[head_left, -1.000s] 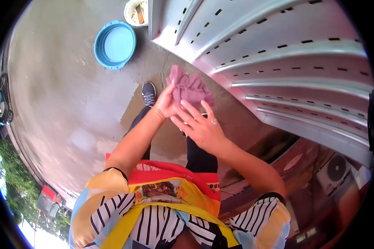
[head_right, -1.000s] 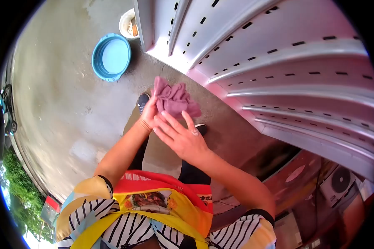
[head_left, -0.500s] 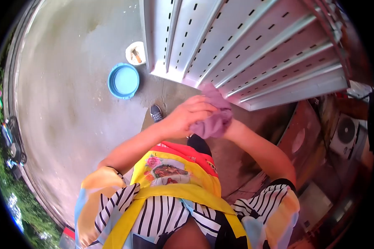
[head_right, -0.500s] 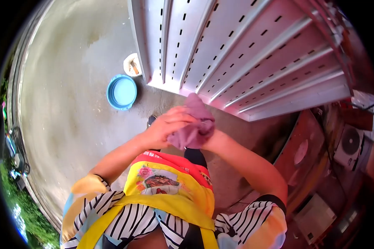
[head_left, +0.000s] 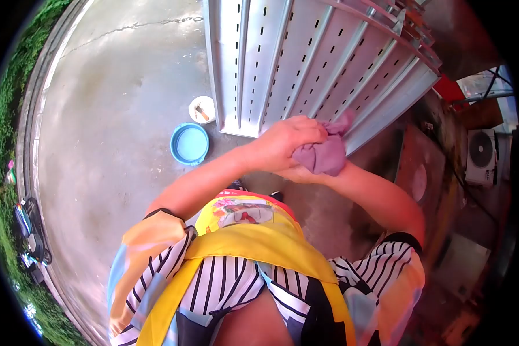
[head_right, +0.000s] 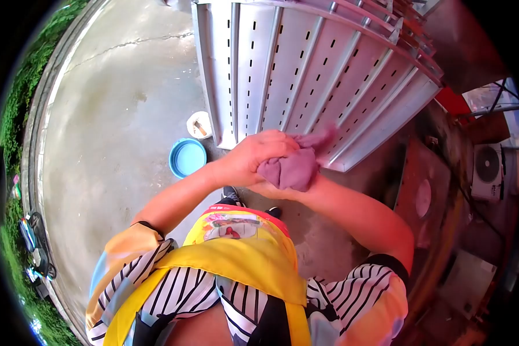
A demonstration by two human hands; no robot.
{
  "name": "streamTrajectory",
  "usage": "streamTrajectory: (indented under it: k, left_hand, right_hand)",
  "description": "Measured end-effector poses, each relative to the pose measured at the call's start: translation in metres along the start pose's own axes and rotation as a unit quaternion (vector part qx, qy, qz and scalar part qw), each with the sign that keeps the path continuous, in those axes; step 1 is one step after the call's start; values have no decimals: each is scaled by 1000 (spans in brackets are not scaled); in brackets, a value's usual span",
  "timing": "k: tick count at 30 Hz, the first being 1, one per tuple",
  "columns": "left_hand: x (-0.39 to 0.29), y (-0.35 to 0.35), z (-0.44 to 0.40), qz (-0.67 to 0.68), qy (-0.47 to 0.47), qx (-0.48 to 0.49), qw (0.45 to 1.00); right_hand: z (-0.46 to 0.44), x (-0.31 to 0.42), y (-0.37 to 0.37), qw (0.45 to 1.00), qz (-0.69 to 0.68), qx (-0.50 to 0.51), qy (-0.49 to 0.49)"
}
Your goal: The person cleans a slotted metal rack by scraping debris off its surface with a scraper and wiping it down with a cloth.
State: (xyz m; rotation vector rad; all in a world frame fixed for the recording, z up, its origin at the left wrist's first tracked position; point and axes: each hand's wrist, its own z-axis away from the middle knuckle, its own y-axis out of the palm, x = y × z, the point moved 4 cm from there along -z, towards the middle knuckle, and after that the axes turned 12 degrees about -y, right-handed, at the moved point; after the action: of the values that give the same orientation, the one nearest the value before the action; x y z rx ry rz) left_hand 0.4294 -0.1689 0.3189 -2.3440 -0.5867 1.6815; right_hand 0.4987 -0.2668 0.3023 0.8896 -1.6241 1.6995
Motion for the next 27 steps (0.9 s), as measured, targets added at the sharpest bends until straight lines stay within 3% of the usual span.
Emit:
streamTrajectory:
  k: [1,2,4,7,8,10,11,12,15,16,18,21,22,25,26,27]
  left_hand:
    - [-14,0,1,12,-7,9,1000]
    - [-21,-4,8,6,-38,18,999]
    - [-27,-18,30,-4,-101,43,994]
    - [-43,-15,38,63,-157,-22,985]
    - [-52,-8,31,107,-142,-50,983]
    - [-79,18,9,75,-56,-18,995]
    - [-91,31,0,60,-15,-4,998]
    - [-109,43,-6,45,-44,44,997]
    - [-117,51,0,-38,39,51,997]
    - [-121,50,7,-52,76,58,994]
    - [-118,42,19,-97,46,88,990]
    - [-107,28,27,-172,-12,102,980]
    - [-102,28,25,-196,-35,100,975]
    - [-102,28,10,-134,-42,3,990]
    - [-106,38,6,-93,-58,-4,994]
    - [-113,53,-3,-93,32,38,994]
  right_hand:
    - [-4,24,2,972,152,82,-156]
    - [5,34,1,957,187,84,-205]
    - [26,51,-2,917,256,79,-296]
    - [43,77,-12,933,243,113,-241]
    - [47,81,-9,878,290,46,-378]
    - [46,85,-1,978,133,113,-112]
    - [53,86,-1,990,94,100,-25]
    - [61,87,0,994,56,78,60]
    - [73,87,-2,982,87,111,-123]
    - [80,94,-5,976,100,74,-177]
    - [99,111,-14,951,121,-7,-283]
    - [122,84,-10,867,315,97,-375]
    - [128,86,-13,847,319,27,-424]
    - [137,80,-9,830,337,4,-444]
    - [137,76,-3,805,418,64,-417]
    - [136,71,2,770,493,123,-386]
